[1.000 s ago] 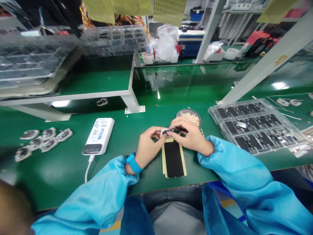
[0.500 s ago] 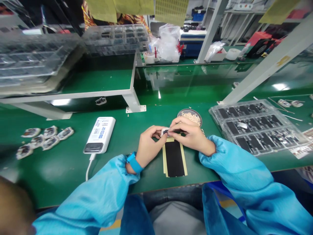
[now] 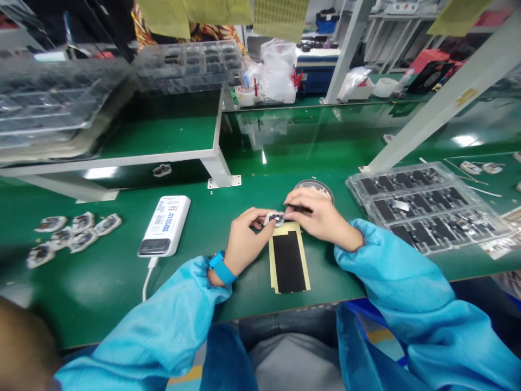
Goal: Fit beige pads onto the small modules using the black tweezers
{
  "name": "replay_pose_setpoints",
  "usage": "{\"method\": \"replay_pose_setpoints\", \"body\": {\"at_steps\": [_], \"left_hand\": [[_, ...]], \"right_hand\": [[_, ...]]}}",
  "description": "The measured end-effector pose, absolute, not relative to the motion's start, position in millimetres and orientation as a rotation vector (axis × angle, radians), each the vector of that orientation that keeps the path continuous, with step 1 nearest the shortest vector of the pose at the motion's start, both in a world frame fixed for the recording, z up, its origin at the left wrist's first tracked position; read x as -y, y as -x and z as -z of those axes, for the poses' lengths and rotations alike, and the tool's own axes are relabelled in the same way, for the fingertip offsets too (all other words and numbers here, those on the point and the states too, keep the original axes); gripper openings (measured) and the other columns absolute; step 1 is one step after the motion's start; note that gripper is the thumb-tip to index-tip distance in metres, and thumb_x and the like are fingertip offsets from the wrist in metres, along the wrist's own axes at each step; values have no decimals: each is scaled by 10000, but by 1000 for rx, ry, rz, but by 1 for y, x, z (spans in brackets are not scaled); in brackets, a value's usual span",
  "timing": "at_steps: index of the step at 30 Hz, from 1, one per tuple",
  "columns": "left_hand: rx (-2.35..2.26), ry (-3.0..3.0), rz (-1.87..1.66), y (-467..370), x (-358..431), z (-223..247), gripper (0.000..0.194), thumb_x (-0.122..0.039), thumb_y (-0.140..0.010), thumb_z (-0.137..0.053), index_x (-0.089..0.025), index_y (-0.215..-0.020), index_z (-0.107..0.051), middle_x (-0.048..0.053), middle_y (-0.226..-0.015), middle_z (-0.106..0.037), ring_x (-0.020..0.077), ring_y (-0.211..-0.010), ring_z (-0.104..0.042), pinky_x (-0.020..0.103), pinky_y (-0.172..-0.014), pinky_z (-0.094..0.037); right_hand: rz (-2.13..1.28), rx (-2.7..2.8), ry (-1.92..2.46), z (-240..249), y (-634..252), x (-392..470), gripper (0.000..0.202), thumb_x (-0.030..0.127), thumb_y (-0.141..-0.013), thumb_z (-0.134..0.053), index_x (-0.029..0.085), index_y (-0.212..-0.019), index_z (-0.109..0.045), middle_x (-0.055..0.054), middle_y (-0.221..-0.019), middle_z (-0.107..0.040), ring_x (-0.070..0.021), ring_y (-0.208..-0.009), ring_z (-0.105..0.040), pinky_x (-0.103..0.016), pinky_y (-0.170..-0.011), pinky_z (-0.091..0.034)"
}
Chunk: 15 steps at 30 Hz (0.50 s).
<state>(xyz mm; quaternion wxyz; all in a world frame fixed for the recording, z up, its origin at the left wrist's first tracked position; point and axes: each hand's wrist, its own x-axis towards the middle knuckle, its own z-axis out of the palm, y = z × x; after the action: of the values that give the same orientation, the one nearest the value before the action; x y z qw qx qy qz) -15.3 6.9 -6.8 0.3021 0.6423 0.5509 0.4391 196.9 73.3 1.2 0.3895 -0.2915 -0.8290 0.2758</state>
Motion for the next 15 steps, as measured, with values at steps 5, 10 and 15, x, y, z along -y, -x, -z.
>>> {"method": "replay_pose_setpoints", "body": {"at_steps": [5, 10, 15], "left_hand": [[-1531, -1538, -1123, 21, -12, 14, 263, -300, -859, -698, -201, -1098, -742, 13, -964, -722, 104, -726, -572, 235, -654, -465], [-1561, -1583, -1077, 27, -49, 13, 379, -330, -835, -715, -169, -1178, -709, 35, -898, -703, 116, -697, -579, 244, -652, -457], [-1580, -1334, -973, 25, -129, 3, 506, -335, -861, -705, -74, -1287, -626, 151, -1055, -697, 164, -738, -659, 295, -725, -519]], "right_hand": [[-477, 2144, 1242, -12, -235, -99, 195, 323, -949, -620, 154, -964, -717, -73, -1000, -667, -185, -936, -631, -332, -862, -494], [-374, 2082, 1417, -9, -237, -99, 218, 353, -913, -642, 158, -960, -728, -62, -966, -666, -190, -897, -633, -312, -804, -471], [-396, 2092, 1358, 0, -228, -97, 255, 376, -938, -606, 189, -1038, -748, -55, -984, -673, -181, -911, -633, -298, -800, -465]]}}
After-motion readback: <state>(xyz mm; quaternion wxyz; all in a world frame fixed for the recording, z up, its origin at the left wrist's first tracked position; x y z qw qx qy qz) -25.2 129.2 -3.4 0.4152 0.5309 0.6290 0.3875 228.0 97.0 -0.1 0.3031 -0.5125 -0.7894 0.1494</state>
